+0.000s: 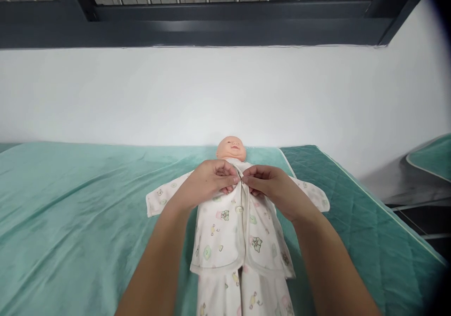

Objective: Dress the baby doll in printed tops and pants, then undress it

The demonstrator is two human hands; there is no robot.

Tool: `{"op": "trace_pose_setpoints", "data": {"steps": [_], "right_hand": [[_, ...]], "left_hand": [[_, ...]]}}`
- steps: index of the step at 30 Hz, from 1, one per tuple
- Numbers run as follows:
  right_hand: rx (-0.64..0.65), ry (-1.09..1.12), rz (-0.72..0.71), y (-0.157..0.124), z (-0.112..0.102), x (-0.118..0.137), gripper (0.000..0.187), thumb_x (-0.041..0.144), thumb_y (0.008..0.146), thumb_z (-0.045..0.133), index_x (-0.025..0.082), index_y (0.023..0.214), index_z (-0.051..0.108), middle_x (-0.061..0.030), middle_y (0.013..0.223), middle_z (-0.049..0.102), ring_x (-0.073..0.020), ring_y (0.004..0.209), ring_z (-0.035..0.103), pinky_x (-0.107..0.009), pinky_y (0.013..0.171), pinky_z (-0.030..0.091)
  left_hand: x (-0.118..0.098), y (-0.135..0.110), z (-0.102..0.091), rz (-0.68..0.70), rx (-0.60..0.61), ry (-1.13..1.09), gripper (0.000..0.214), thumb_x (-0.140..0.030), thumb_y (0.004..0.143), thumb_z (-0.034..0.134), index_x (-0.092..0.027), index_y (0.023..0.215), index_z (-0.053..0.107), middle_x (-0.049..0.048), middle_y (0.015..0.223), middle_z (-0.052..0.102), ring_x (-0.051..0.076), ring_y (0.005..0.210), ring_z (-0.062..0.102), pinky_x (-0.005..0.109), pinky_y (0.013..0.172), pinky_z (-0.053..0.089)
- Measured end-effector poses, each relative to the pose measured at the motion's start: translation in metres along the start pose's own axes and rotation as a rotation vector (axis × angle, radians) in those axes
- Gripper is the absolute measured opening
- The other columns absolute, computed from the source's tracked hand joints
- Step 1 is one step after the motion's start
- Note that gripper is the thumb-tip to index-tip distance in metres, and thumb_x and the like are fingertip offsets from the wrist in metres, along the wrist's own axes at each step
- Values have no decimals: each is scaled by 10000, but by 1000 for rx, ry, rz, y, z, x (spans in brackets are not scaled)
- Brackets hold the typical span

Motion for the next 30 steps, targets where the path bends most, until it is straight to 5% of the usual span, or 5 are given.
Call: {"op": "trace_pose_setpoints", "data": {"steps": [24,30], "right_hand": [[92,64,8,-3,5,1,256,354,719,739,186,907,698,-17,797,622,-111,643,504,-248,563,391],[93,6,-21,-3,9,3,332,331,767,704,211,1074,660,-3,786,615,-105,612,505,-255,565,401]], "left_hand": [[7,0,-2,-37,-10,-17,136,-308,783,663,-186,832,629,17,744,617,128,673,596,271,619,483],[9,1,-1,-48,-11,5,158,-334,803,642,-181,808,600,28,757,623,125,669,583,265,611,458]]}}
Point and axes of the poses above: each hand's wrist, its own y-axis towards the middle knuckle, its own z-axis out of the palm, x = y × z, the point moved 9 cm from there along y, towards the middle knuckle
